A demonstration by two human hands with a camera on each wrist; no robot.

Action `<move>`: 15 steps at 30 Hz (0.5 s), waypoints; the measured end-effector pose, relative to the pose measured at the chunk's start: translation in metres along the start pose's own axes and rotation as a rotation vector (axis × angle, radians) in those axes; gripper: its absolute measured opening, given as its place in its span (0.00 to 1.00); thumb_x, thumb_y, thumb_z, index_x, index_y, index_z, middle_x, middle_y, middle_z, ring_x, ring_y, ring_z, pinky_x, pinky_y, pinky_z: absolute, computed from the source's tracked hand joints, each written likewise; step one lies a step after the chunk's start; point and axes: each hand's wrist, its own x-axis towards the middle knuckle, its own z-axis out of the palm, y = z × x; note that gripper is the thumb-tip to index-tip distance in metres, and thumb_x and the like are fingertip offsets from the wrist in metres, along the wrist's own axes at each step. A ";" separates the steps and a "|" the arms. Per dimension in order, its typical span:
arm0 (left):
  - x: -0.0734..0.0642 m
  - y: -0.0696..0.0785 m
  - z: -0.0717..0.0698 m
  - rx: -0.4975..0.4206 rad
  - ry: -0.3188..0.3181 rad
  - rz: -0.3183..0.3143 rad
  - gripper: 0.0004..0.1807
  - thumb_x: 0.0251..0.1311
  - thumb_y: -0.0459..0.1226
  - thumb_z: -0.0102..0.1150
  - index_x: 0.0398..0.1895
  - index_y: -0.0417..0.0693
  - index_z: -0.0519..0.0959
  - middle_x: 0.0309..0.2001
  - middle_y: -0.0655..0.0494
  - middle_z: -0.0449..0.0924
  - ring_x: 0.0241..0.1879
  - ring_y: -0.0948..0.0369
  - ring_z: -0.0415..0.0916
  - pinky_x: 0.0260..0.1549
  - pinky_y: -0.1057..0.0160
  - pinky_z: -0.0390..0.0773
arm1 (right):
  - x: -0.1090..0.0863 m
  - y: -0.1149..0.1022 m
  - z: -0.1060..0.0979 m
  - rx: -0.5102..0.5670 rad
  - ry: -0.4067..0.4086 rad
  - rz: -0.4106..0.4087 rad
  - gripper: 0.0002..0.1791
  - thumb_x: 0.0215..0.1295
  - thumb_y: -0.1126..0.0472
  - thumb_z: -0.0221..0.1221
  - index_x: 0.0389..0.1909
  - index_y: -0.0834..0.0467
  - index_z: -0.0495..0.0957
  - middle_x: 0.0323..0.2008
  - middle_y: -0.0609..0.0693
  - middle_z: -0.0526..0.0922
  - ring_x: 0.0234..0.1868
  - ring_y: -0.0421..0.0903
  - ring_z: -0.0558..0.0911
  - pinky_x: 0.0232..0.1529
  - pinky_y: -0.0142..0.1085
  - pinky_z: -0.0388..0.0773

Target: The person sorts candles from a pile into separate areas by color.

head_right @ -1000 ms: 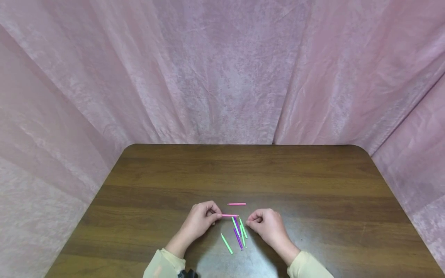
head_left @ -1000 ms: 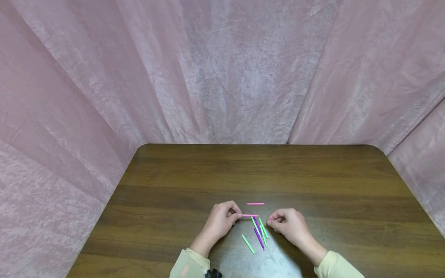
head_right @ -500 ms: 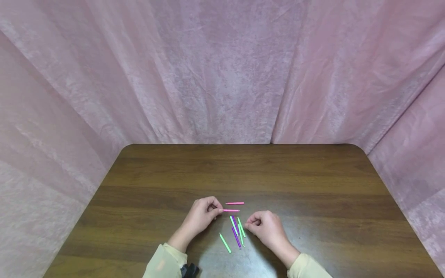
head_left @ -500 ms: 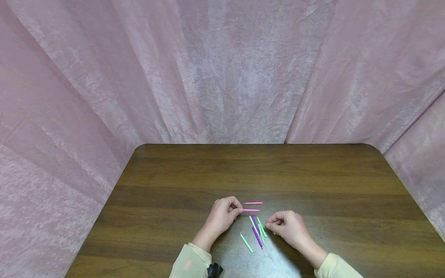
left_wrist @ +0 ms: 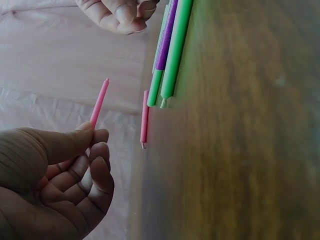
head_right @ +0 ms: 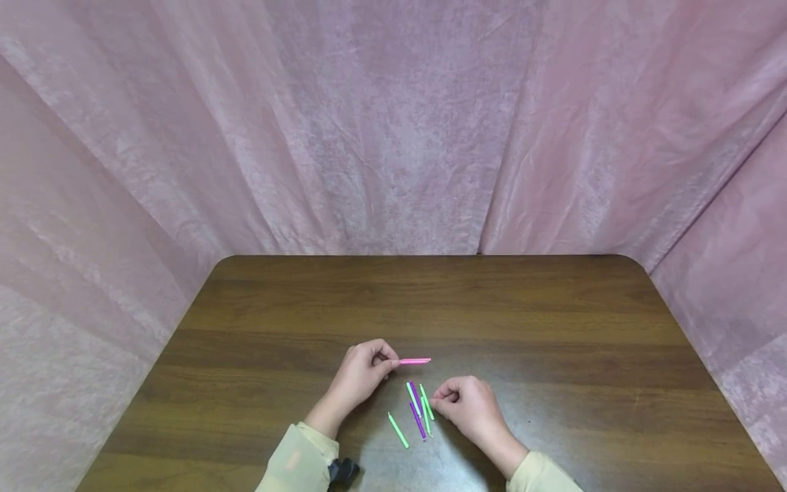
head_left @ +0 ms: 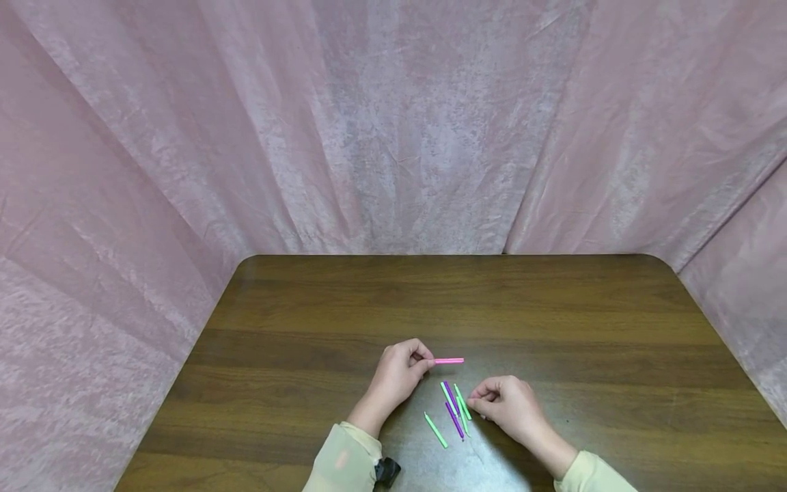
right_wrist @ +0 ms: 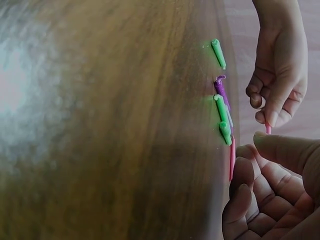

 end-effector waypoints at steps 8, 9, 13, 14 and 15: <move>0.007 -0.001 0.002 0.010 -0.009 -0.045 0.05 0.56 0.31 0.67 0.26 0.47 0.81 0.19 0.63 0.74 0.18 0.70 0.66 0.17 0.70 0.68 | -0.001 0.003 0.001 -0.012 0.008 -0.003 0.05 0.49 0.61 0.72 0.23 0.52 0.84 0.20 0.39 0.81 0.20 0.33 0.75 0.26 0.29 0.72; 0.008 -0.002 0.002 0.008 -0.012 -0.046 0.05 0.57 0.31 0.67 0.26 0.47 0.81 0.19 0.63 0.74 0.18 0.70 0.67 0.17 0.70 0.68 | -0.001 0.003 0.001 -0.012 0.010 -0.004 0.05 0.49 0.61 0.72 0.23 0.52 0.84 0.20 0.39 0.81 0.20 0.33 0.75 0.26 0.29 0.72; 0.010 -0.003 0.003 -0.008 -0.017 -0.048 0.05 0.56 0.30 0.67 0.26 0.45 0.81 0.18 0.61 0.75 0.17 0.71 0.67 0.17 0.70 0.69 | -0.001 0.004 0.000 -0.010 0.014 -0.006 0.05 0.49 0.60 0.72 0.23 0.52 0.84 0.20 0.40 0.82 0.20 0.33 0.76 0.26 0.29 0.72; 0.011 -0.003 0.003 -0.012 -0.019 -0.053 0.05 0.56 0.30 0.67 0.26 0.45 0.81 0.18 0.60 0.76 0.17 0.71 0.68 0.17 0.70 0.69 | -0.002 0.004 0.000 -0.009 0.015 -0.008 0.05 0.49 0.60 0.72 0.23 0.52 0.84 0.20 0.40 0.82 0.20 0.33 0.76 0.26 0.29 0.72; 0.012 -0.003 0.003 -0.012 -0.019 -0.052 0.05 0.56 0.30 0.67 0.26 0.45 0.81 0.18 0.59 0.76 0.17 0.71 0.68 0.17 0.70 0.69 | -0.002 0.004 0.000 -0.008 0.015 -0.009 0.05 0.49 0.60 0.72 0.23 0.52 0.84 0.20 0.40 0.82 0.20 0.33 0.76 0.26 0.29 0.72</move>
